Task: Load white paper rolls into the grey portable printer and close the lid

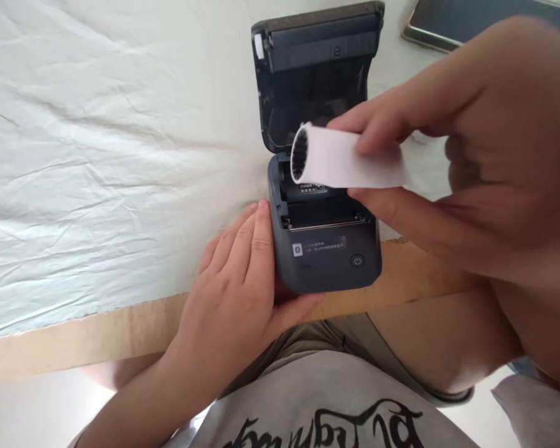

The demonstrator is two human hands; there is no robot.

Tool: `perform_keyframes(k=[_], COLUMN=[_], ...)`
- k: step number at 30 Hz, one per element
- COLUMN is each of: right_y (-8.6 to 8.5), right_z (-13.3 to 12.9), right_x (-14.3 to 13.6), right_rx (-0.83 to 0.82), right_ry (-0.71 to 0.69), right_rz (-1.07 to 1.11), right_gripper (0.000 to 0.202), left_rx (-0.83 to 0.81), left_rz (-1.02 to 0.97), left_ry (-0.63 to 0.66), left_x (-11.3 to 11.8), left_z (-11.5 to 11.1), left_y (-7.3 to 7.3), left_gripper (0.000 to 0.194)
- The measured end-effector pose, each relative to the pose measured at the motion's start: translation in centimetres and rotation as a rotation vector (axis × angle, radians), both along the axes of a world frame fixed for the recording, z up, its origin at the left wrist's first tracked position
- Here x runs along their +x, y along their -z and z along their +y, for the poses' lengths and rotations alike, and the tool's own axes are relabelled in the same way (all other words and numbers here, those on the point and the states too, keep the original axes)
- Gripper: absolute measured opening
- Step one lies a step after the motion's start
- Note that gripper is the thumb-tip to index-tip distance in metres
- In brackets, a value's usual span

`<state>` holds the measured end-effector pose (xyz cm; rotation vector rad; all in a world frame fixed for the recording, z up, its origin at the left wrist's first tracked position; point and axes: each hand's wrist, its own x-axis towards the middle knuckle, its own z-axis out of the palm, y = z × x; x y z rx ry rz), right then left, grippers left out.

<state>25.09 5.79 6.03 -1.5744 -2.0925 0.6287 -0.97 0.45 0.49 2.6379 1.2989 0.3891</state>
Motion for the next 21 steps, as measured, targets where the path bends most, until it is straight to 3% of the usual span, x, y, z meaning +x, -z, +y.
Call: perform_keyframes(k=[6, 11, 13, 18, 21], right_y=[1.2, 0.6, 0.6, 1.5, 1.4], right_z=[1.1, 0.1, -0.1, 0.1, -0.1], right_x=[-0.3, 0.1, 0.2, 1.1, 1.4], right_rx=[0.168, 0.191, 0.17, 0.162, 0.175], right_ry=[-0.139, -0.14, -0.202, -0.473, -0.432], right_rz=[-0.151, -0.014, 0.079, 0.098, 0.123], right_gripper=[0.027, 0.022, 0.022, 0.021, 0.018], left_rx=[0.029, 0.013, -0.005, -0.006, -0.037], left_rz=[-0.012, -0.058, -0.096, -0.145, -0.096], left_ry=[-0.004, -0.016, -0.011, 0.041, 0.058], left_x=[-0.1, 0.0, 0.0, -0.3, -0.4], left_z=[0.1, -0.1, -0.2, -0.2, -0.1], left_y=[0.2, 0.5, 0.4, 0.0, -0.2], left_gripper=[0.093, 0.1, 0.101, 0.069, 0.056])
